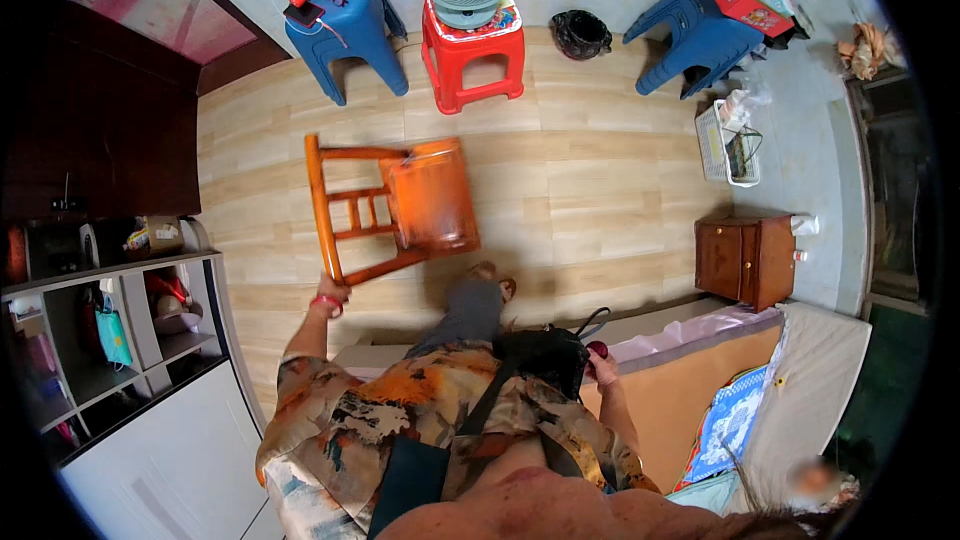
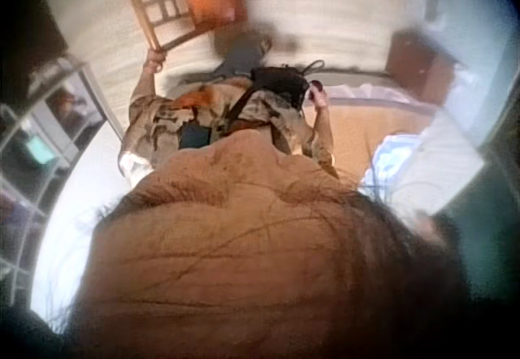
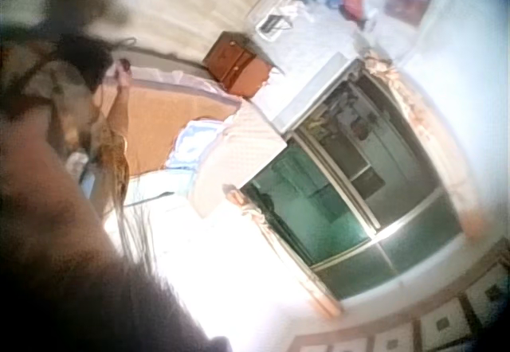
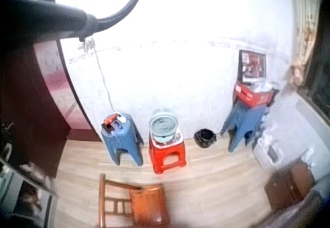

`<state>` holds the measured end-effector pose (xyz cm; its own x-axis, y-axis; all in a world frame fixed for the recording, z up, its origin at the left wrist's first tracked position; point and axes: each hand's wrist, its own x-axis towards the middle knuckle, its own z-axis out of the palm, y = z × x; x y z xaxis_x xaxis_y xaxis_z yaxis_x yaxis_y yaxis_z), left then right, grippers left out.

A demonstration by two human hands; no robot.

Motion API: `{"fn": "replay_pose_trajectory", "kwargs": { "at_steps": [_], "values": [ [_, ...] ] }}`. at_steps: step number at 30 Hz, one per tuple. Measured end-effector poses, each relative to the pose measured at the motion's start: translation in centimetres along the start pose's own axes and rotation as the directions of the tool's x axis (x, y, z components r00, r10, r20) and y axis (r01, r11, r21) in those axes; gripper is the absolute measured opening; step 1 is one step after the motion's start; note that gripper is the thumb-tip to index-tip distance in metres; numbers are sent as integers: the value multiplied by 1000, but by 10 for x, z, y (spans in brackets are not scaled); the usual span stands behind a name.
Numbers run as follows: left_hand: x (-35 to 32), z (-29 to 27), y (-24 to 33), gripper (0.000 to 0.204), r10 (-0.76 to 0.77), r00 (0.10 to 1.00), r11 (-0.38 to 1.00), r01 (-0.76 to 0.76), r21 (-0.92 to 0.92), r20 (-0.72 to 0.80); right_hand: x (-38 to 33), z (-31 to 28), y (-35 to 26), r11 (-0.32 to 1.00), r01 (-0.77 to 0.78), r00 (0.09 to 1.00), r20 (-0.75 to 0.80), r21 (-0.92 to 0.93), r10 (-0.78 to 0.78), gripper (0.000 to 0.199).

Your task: The person sorts various small objects within a wooden drawer, including a rubber band, a pen, and small containers, before closing the drawer and moving a chair.

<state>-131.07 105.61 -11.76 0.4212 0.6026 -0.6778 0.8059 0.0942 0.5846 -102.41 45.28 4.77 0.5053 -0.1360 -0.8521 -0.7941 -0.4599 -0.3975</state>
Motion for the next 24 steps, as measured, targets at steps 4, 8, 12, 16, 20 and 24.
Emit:
{"fn": "replay_pose_trajectory", "kwargs": {
  "at_steps": [4,8,12,16,20,24],
  "values": [
    [-110,53,29,30,-331,942,834,320,-451,57,1,13,-26,967,13,1000,31,-254,-5,29],
    [-147,75,8,30,-486,827,639,556,-532,282,63,2,-23,888,221,973,146,-402,-176,29],
    [-108,71,-7,25,-481,830,797,549,-253,283,61,1,-78,961,179,984,34,-212,-176,30],
    [-40,46,3,21,-464,838,885,449,119,287,75,19,-139,977,199,978,-48,-72,-202,32],
    [56,8,29,19,-418,824,849,205,487,381,100,74,-196,996,28,997,-66,-85,-33,31],
    [151,22,189,25,131,803,677,-501,539,582,114,132,-236,968,135,989,95,-211,-117,44]
  ]
}}
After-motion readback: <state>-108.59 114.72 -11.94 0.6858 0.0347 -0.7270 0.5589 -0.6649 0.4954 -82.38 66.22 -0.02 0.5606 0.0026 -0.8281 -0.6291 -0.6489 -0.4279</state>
